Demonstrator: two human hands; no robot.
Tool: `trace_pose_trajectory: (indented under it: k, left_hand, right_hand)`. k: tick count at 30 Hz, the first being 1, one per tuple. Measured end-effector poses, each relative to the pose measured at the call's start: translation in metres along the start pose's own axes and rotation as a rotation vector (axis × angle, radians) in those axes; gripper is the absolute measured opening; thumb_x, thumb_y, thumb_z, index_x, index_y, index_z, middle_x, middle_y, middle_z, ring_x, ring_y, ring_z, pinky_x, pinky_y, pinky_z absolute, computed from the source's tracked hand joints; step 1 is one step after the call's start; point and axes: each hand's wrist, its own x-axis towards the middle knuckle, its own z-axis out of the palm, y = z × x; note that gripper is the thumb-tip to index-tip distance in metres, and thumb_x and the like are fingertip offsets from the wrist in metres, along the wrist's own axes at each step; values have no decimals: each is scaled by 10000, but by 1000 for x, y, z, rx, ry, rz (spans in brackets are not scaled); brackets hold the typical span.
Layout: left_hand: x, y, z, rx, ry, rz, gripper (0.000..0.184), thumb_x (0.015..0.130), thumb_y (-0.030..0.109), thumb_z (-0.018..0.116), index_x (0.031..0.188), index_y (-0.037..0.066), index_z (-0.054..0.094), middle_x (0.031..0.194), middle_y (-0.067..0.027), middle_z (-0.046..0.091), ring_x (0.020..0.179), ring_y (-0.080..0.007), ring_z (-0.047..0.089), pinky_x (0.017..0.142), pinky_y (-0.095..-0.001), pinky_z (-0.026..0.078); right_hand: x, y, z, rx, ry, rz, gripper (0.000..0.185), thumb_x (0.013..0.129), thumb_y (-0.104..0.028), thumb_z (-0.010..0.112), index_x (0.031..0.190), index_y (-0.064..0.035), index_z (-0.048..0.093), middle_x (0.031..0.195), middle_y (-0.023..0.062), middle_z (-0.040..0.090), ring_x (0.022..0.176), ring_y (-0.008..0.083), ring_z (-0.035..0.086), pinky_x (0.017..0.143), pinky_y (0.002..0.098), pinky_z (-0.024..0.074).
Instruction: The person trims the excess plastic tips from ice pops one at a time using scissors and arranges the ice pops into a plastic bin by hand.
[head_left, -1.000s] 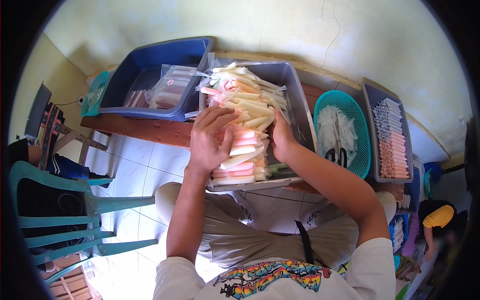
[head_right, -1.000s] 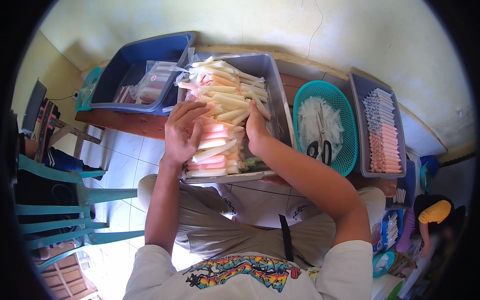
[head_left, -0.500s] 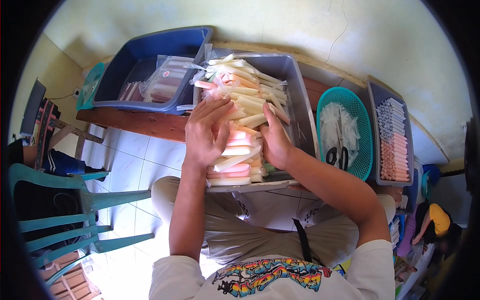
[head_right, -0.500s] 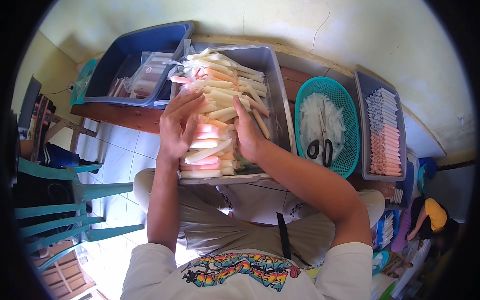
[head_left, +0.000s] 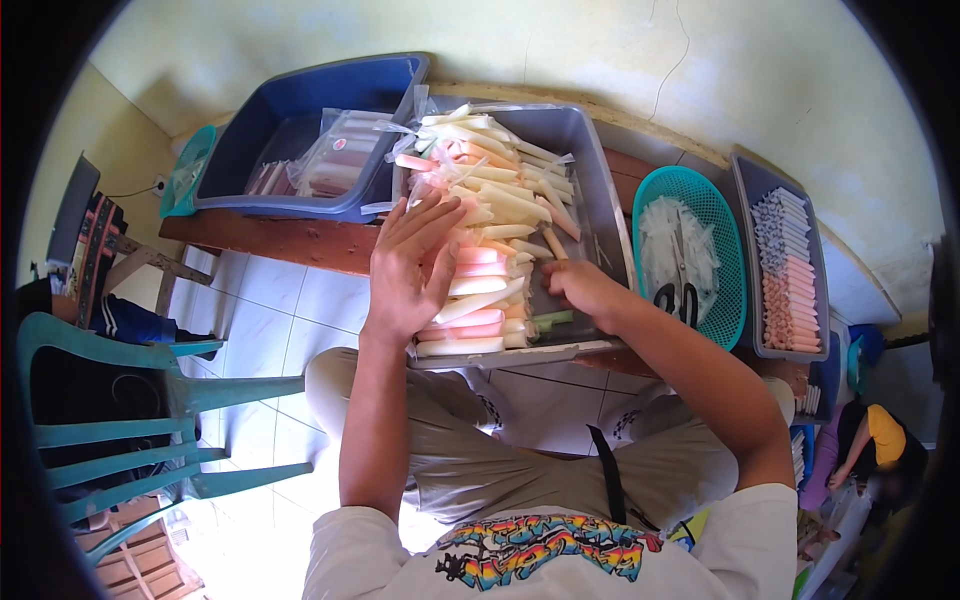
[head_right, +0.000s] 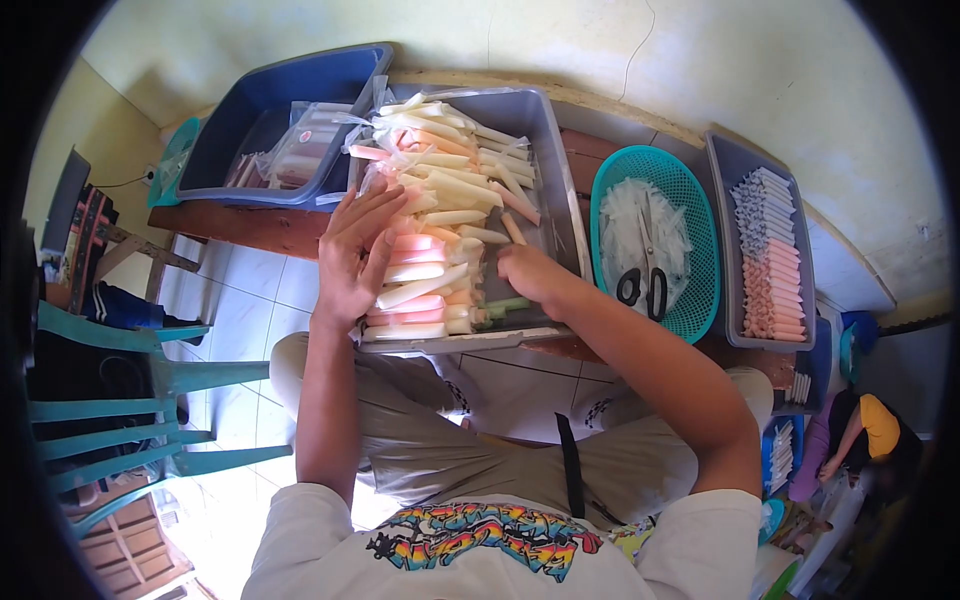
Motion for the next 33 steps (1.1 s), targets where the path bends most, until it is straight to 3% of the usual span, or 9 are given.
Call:
trace_pose_trajectory:
  k: [2, 4, 5, 7, 13, 19, 29, 31, 33]
  left_hand:
    - [-2, 5, 2, 4, -8, 9, 379, 946, 147, 684, 1304, 57, 773, 1395, -155, 738, 1420, -374, 610, 1262, -572, 350]
    - [-3, 3, 4, 12, -10, 20, 360, 948, 149, 690, 1285, 59, 779, 1397, -150, 738, 1422, -370, 609, 1263, -568, 347]
    - [-4, 1, 5, 24, -11, 28, 340, 950, 151, 696, 1266, 61, 784, 1399, -144, 738, 1424, -366, 607, 1264, -565, 343]
    - [-5, 1, 5, 17, -5, 13, 323, 952, 153, 701, 1250, 63, 788, 1394, -143, 740, 1418, -364, 612, 1261, -562, 345]
    - [-6, 1, 7, -2, 0, -2, 282, 958, 165, 712, 1207, 65, 798, 1377, -136, 749, 1389, -359, 630, 1245, -560, 353]
    - [-4, 3, 9, 7, 13, -6, 262, 962, 173, 706, 1183, 65, 799, 1367, -130, 753, 1373, -352, 639, 1248, -578, 338]
    - [-5, 3, 9, 24, 10, -13, 278, 959, 199, 708, 1190, 74, 798, 1375, -125, 749, 1370, -347, 642, 1251, -593, 321]
    - [-5, 3, 8, 19, 4, -13, 280, 962, 200, 706, 1195, 76, 799, 1378, -123, 748, 1369, -348, 642, 1251, -594, 320]
    - [-5, 1, 7, 16, 1, -20, 281, 964, 200, 705, 1199, 78, 799, 1381, -122, 748, 1369, -348, 643, 1250, -595, 320]
  right_hand:
    - [-15, -2, -8, -225, 5, -5, 553, 993, -199, 551, 1501, 13, 607, 1484, 174, 667, 1397, 248, 598, 1167, 420, 429]
    - [-25, -10, -11, -771, 13, -126, 452, 983, -173, 567, 1369, 15, 708, 1298, 201, 767, 1236, 230, 720, 1084, 416, 520]
    - [-30, -14, -11, -772, 11, -128, 452, 983, -173, 567, 1369, 15, 708, 1298, 201, 767, 1236, 230, 720, 1084, 416, 520]
    - [-35, -18, -11, -711, -68, -41, 286, 950, -152, 639, 1129, -41, 832, 1107, 196, 812, 1059, 291, 788, 996, 419, 592]
    - [-22, -9, -2, -913, -97, -200, 276, 815, -164, 888, 1066, -55, 852, 988, 146, 830, 958, 288, 802, 916, 395, 620]
    - [-10, -1, -2, -732, -85, -142, 269, 799, -167, 905, 1041, -58, 862, 969, 132, 834, 912, 276, 804, 897, 383, 624]
    - [-4, -6, 3, -877, -80, -189, 268, 774, -149, 892, 1038, -110, 873, 971, 108, 839, 908, 266, 803, 897, 384, 624]
    - [-10, -11, 0, -924, -164, -249, 313, 813, -107, 866, 1113, -23, 835, 996, 132, 838, 911, 224, 815, 872, 348, 625]
    - [-15, -15, -3, -958, -178, -288, 315, 810, -109, 864, 1110, -20, 831, 989, 135, 836, 911, 229, 814, 874, 354, 625]
